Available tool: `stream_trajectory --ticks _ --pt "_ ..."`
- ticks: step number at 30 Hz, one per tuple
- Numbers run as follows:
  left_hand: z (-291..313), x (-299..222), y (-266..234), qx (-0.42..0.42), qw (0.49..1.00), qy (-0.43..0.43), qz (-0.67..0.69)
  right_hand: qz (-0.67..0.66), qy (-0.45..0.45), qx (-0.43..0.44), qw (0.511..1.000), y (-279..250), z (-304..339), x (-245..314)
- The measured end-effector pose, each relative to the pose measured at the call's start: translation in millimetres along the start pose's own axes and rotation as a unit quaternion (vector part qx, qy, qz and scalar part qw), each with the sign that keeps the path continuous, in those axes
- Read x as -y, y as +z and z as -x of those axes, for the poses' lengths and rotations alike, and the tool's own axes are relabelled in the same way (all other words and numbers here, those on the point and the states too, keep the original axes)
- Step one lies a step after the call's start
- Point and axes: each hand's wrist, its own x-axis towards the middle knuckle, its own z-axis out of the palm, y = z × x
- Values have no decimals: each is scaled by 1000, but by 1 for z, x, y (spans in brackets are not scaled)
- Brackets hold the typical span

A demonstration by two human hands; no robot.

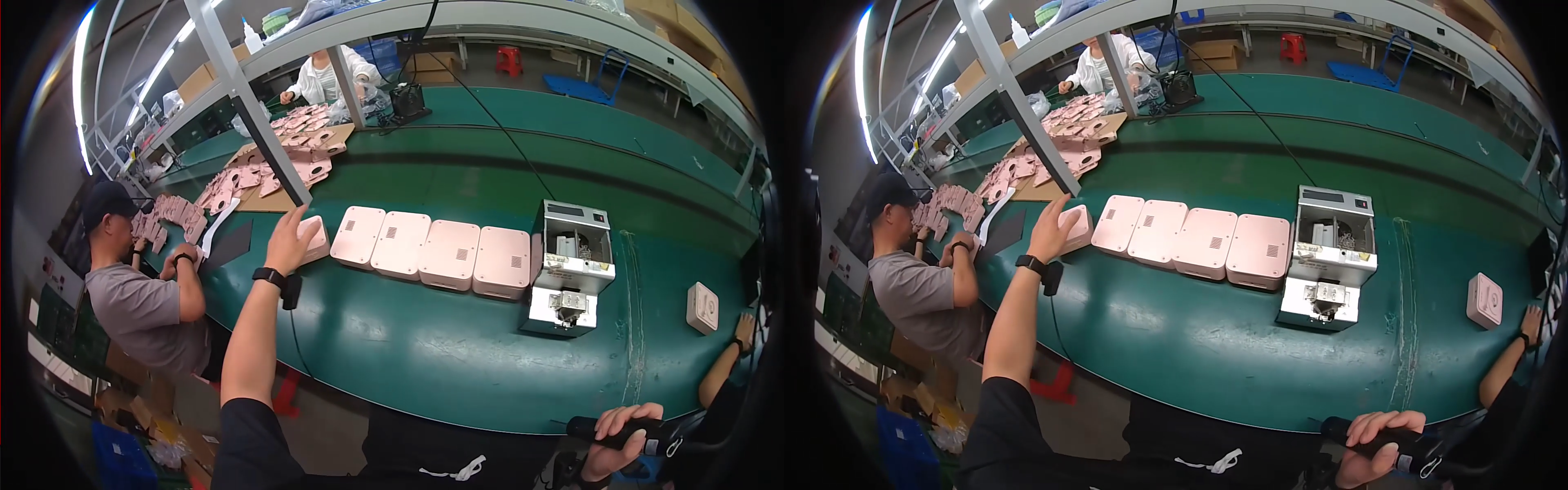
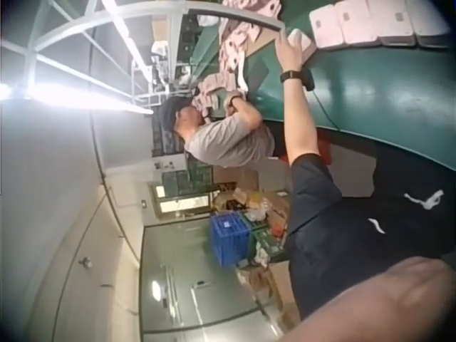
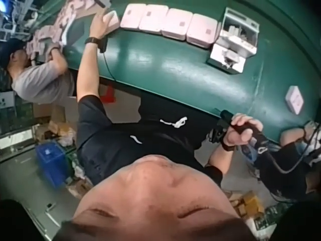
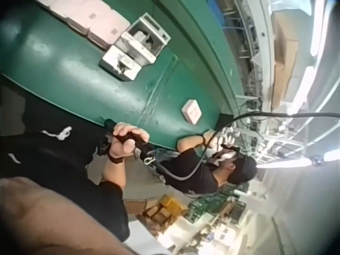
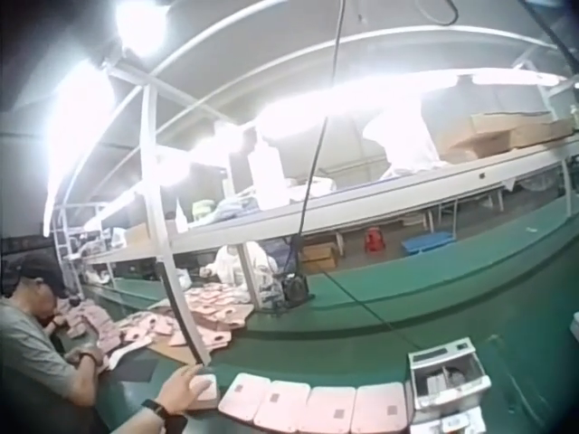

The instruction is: The person picks up a pink device, places it on the table, and drives screws into its back using a power screwdriver. After finishing, they set the device aside and repeat the process with another device.

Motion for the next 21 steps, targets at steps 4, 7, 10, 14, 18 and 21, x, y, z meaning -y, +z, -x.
stream_trajectory --ticks 4,7,10,14,18,21 --pt "22 57 -1 67 996 -36 -43 21 -2 50 999 8 -5 -3" --pt "45 45 -4 122 991 -56 -17 16 25 -4 1000 1 -4 4" --pt "80 24 -18 152 988 -29 20 13 13 -29 999 -14 -6 5" --pt "128 -42 -64 227 971 37 65 -12 19 -27 999 -8 -12 -4" --pt "140 -133 -56 281 949 117 84 8 34 0 999 7 -23 -5" --pt "132 -212 -21 300 911 265 100 21 62 39 997 13 -24 -5"
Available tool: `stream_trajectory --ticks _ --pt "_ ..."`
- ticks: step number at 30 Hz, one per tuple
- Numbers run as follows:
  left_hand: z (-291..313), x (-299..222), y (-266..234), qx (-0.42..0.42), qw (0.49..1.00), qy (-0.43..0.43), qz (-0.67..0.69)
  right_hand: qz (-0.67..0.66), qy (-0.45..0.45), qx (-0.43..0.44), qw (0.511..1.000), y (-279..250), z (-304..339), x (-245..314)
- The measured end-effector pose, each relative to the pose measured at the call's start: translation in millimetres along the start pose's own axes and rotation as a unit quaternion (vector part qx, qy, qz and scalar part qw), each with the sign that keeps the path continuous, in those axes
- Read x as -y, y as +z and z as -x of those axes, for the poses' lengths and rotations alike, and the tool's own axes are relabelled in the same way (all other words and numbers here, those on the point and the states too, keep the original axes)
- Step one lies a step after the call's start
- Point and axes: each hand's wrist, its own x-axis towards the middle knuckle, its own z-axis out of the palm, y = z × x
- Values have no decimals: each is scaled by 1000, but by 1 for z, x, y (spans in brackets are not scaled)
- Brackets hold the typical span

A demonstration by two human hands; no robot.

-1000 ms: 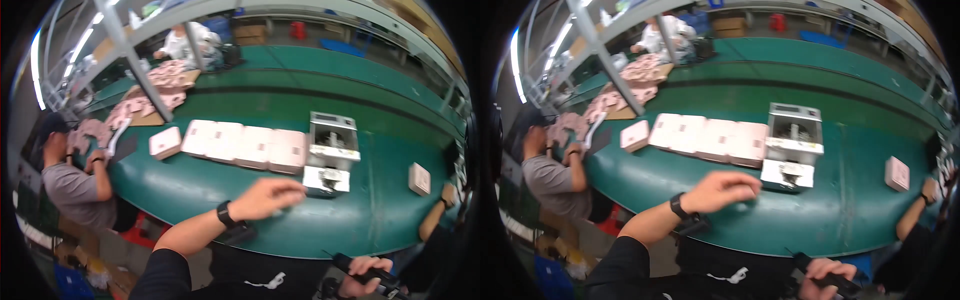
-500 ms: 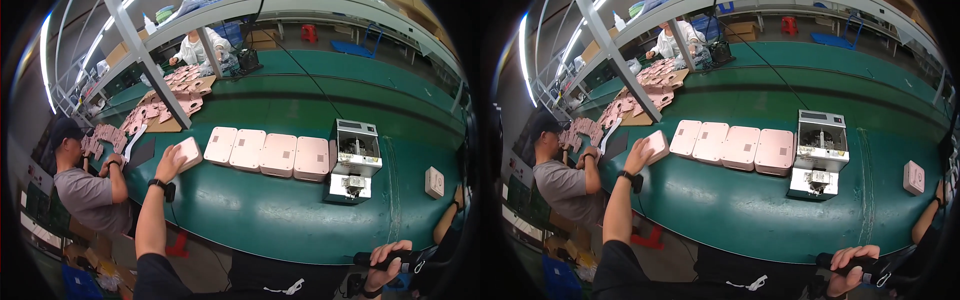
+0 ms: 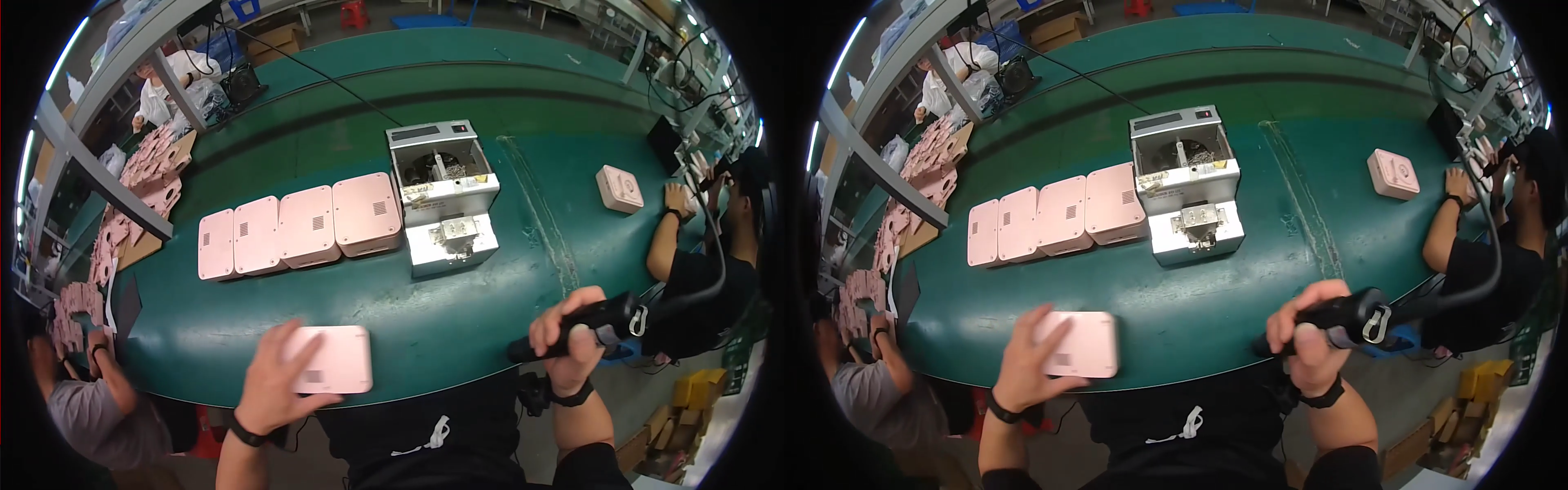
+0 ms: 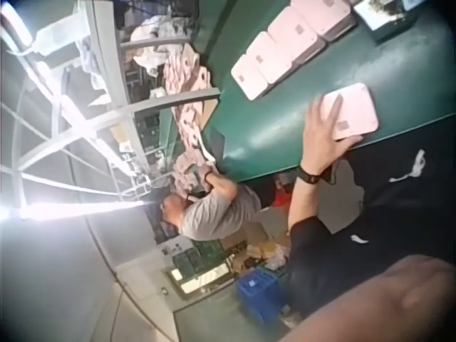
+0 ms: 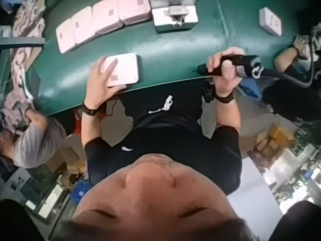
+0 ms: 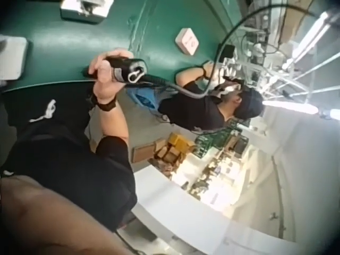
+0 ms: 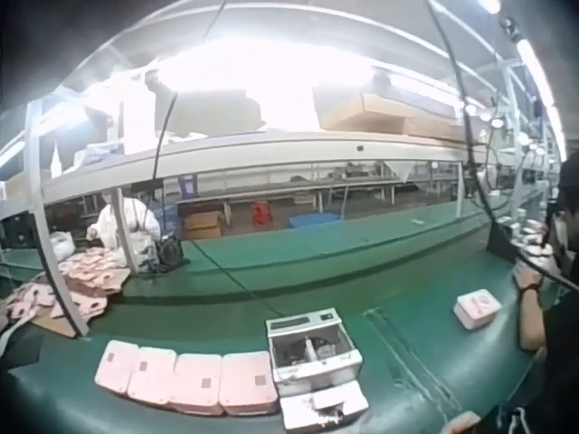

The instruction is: The person picks up a pink device, places it on the table, and drives screws into its back using a power screwdriver. After finishing, they set the device aside and repeat the process with another device.

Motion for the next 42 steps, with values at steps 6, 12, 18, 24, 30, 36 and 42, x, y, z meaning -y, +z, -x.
stream_trajectory --ticks 6,12,18,24,30,36,42 --pt "-85 -78 42 1 995 84 44 46 42 10 998 9 1 2" --pt "-107 -73 55 -25 982 157 99 42 15 50 998 -11 1 10" --pt "-105 -44 67 20 956 141 256 -54 -65 27 996 18 -65 36" --pt "-109 -31 68 5 948 150 280 22 -73 70 995 78 -126 17" --pt "-106 -31 70 -3 950 133 283 85 -91 83 989 90 -136 6" --pt "-107 -29 71 -2 946 133 296 113 -42 94 988 89 -127 16" --pt "-108 -28 71 4 949 128 289 102 -45 90 990 74 -112 17"
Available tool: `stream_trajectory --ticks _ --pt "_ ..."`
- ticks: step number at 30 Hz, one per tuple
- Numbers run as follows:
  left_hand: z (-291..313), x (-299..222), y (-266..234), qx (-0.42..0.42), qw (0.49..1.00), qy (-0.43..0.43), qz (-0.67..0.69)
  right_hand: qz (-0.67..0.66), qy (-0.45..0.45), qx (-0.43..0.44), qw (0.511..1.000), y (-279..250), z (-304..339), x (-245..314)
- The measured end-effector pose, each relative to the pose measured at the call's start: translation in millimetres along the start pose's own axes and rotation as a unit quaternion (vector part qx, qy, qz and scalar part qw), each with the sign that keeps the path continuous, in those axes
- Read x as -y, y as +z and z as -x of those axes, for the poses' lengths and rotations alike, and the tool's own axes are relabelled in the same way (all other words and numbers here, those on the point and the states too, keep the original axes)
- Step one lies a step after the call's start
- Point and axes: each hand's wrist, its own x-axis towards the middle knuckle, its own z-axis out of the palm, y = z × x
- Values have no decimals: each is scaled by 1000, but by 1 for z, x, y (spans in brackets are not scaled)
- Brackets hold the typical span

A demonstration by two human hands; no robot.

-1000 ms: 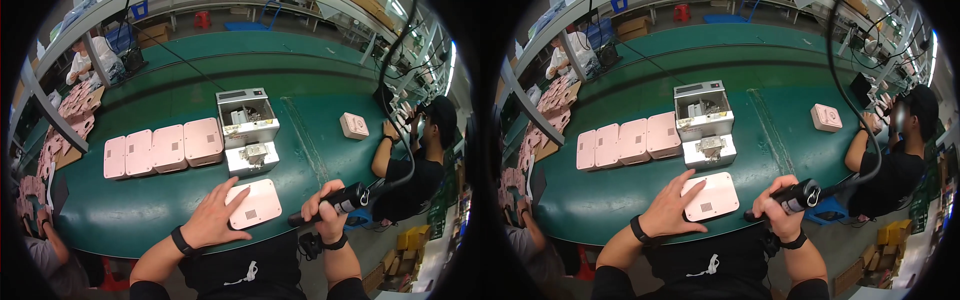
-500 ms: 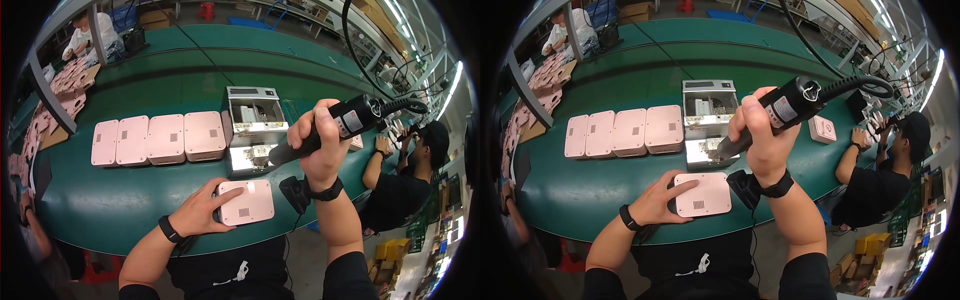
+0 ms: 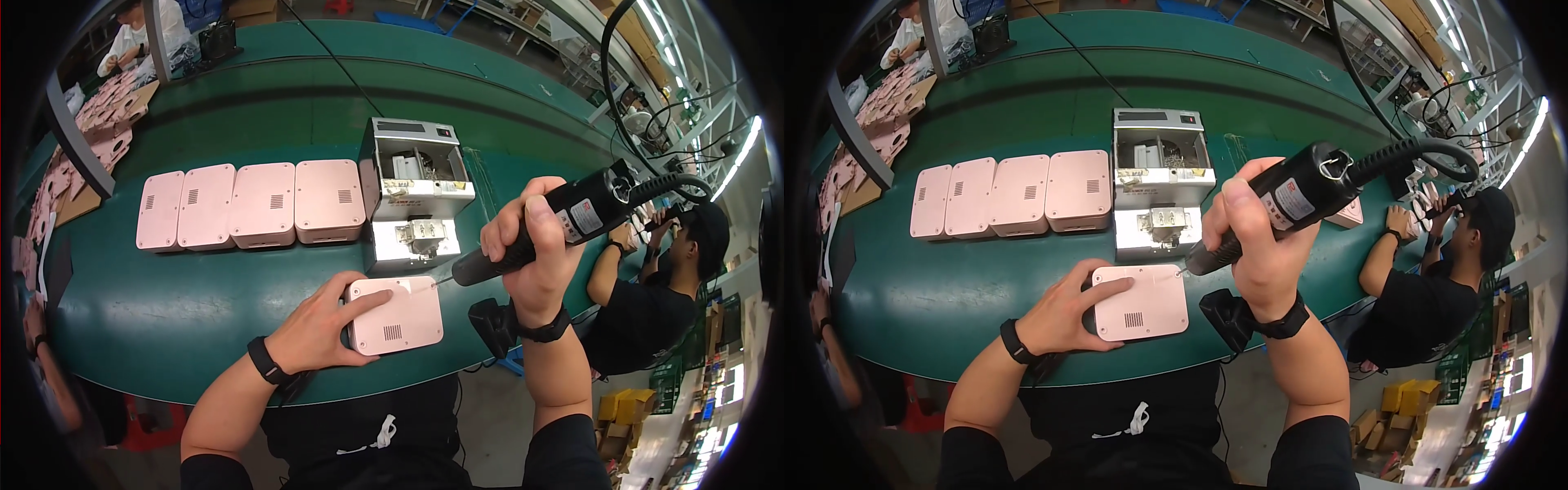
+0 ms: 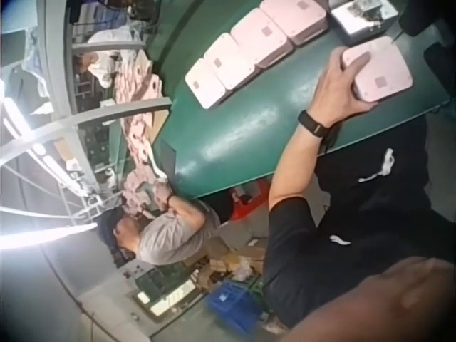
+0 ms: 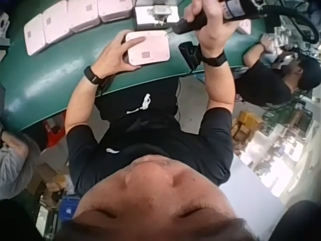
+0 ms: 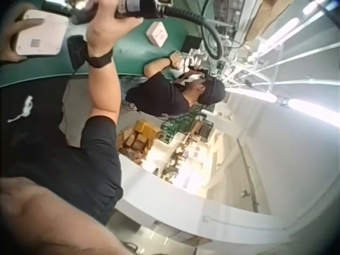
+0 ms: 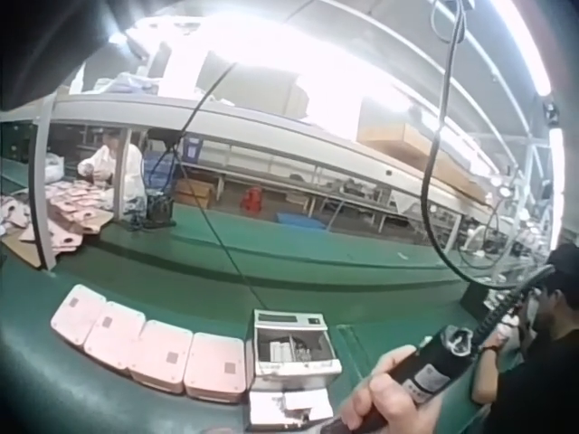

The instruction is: The person picks up a pink device, places it on the table, and drives screws into its back using a power screwdriver. After finishing, they set the device aside and repeat the process with another device.

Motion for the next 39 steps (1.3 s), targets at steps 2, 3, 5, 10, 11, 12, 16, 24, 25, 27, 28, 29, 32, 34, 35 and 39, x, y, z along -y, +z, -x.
stream_trajectory --ticks 2,3,5,10,11,12,16,24,25,27,28,29,32,34,35,39 --pt "-1 0 2 0 1000 0 2 7 5 -10 1000 -2 3 -1" --pt "-1 -1 2 -1 1000 0 3 10 7 -16 1000 -2 4 -2" --pt "-2 -2 3 -4 1000 0 5 13 8 -19 1000 -4 9 -12" --pt "-1 -2 4 7 1000 -15 0 -1 11 -13 1000 -5 14 -24" --pt "-1 -2 4 7 1000 -17 0 -11 11 -8 1000 -6 14 -24" --pt "-1 -2 4 7 1000 -18 -1 -11 11 -8 1000 -7 15 -25" --pt "-2 0 5 1 1000 -14 -2 -29 5 -6 1000 -12 16 -28" --pt "-2 -1 5 -7 1000 -11 -4 -28 7 -21 999 -9 18 -29" --pt "-2 -1 6 -8 1000 -11 -3 -27 9 -18 999 -10 17 -29" --pt "-3 -2 5 -7 1000 -12 -4 -26 15 -13 999 -11 15 -28" --pt "-3 -3 5 -6 1000 -14 -3 -27 14 -13 999 -10 14 -28" --pt "-3 -4 5 -5 1000 -16 -2 -22 16 -14 1000 -10 13 -27" --pt "-1 -3 5 -3 1000 -15 -10 -12 18 -13 1000 -8 10 -24" --pt "-1 -2 5 -6 1000 -15 -15 -42 -13 -10 999 -6 8 -14" --pt "-1 -2 4 -3 1000 -14 -9 -58 -28 -9 998 -4 6 -11" --pt "0 -3 3 7 1000 -10 -5 -82 -57 -30 995 8 -15 0"
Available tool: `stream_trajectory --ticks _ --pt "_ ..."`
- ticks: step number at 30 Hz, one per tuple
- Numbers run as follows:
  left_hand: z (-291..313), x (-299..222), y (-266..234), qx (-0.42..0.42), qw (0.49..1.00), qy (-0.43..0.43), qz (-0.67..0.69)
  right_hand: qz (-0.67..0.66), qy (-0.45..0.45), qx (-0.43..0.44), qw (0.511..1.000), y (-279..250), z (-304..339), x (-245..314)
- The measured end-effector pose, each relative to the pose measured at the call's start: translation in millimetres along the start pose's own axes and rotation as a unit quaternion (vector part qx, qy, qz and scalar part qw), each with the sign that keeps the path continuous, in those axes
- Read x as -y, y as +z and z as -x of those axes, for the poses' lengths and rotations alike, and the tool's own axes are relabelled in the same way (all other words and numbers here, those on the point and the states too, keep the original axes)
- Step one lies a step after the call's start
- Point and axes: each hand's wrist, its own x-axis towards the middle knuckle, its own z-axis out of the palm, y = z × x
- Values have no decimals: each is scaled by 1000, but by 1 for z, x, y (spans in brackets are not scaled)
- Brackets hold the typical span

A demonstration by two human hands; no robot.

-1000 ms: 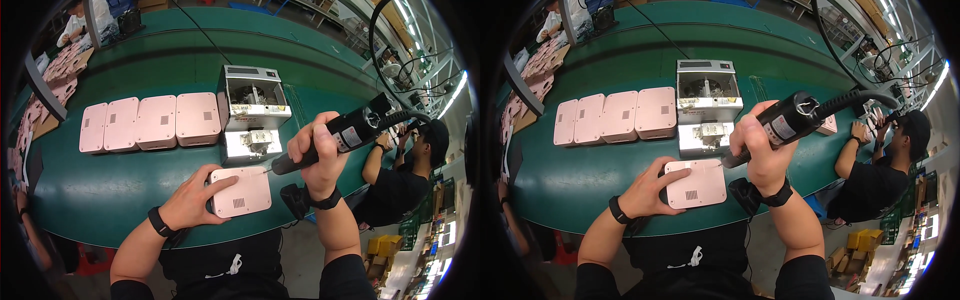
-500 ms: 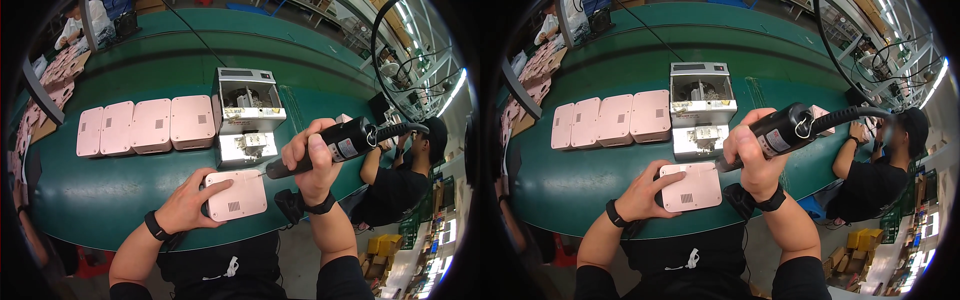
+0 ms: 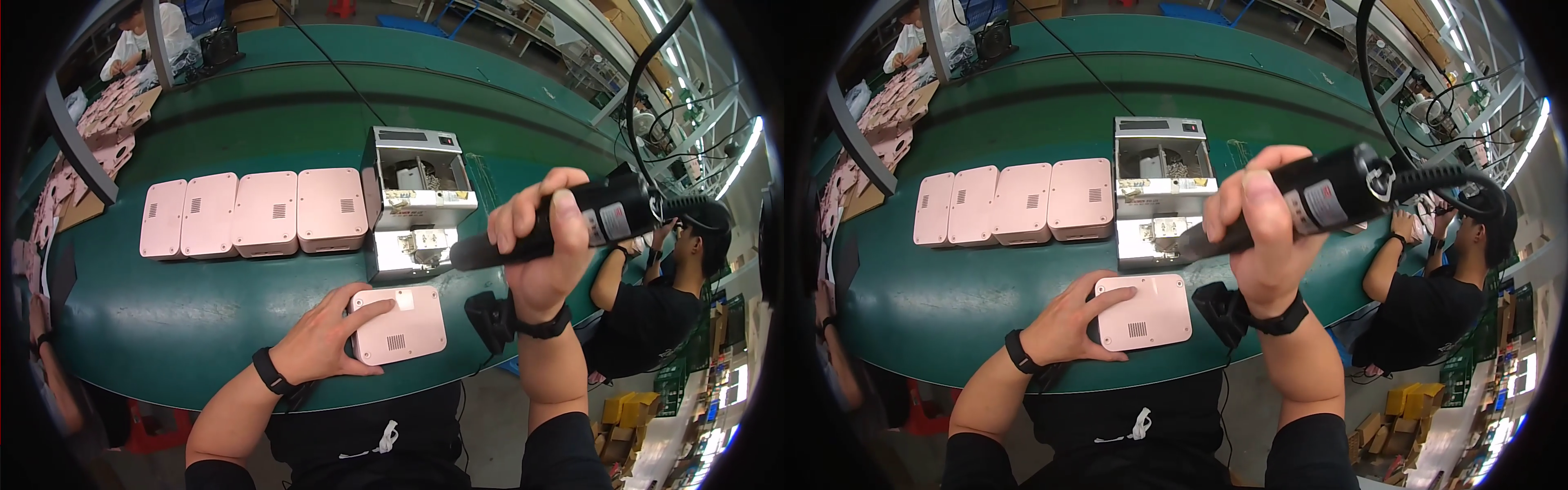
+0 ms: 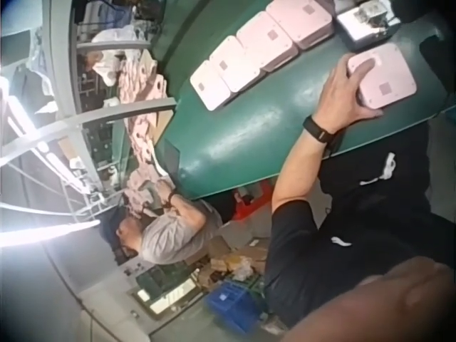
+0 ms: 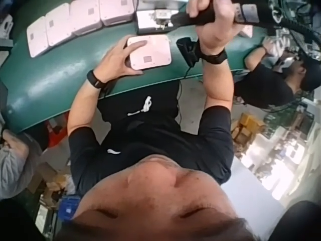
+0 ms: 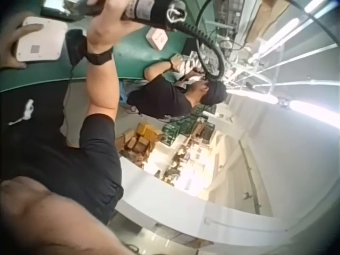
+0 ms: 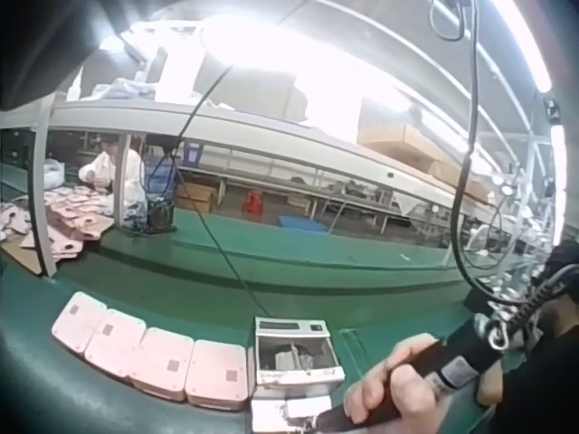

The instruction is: The person picks up a pink device, places it on the table, and drives screws into its back using a power screwdriver. After finishing, they set the device aside and repeat the process with another device.

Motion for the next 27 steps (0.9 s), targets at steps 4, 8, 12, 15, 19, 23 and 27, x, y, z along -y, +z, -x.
stream_trajectory --ticks 4,8,12,15,19,23,27 --pt "1 0 0 2 1000 3 -14 97 18 16 995 9 -11 -18" --pt "1 3 1 2 1000 2 -7 99 62 33 993 5 -13 -17" --pt "3 4 2 -3 1000 2 0 39 68 58 995 10 7 -7" --pt "2 5 1 1 1000 4 -1 25 66 56 996 17 14 -6" --pt "1 5 4 -6 1000 5 14 37 74 53 995 19 19 -11" --pt "2 7 6 -8 1000 5 8 36 76 75 994 15 24 -27" --pt "2 7 3 0 1000 2 9 14 92 81 992 17 29 -32"
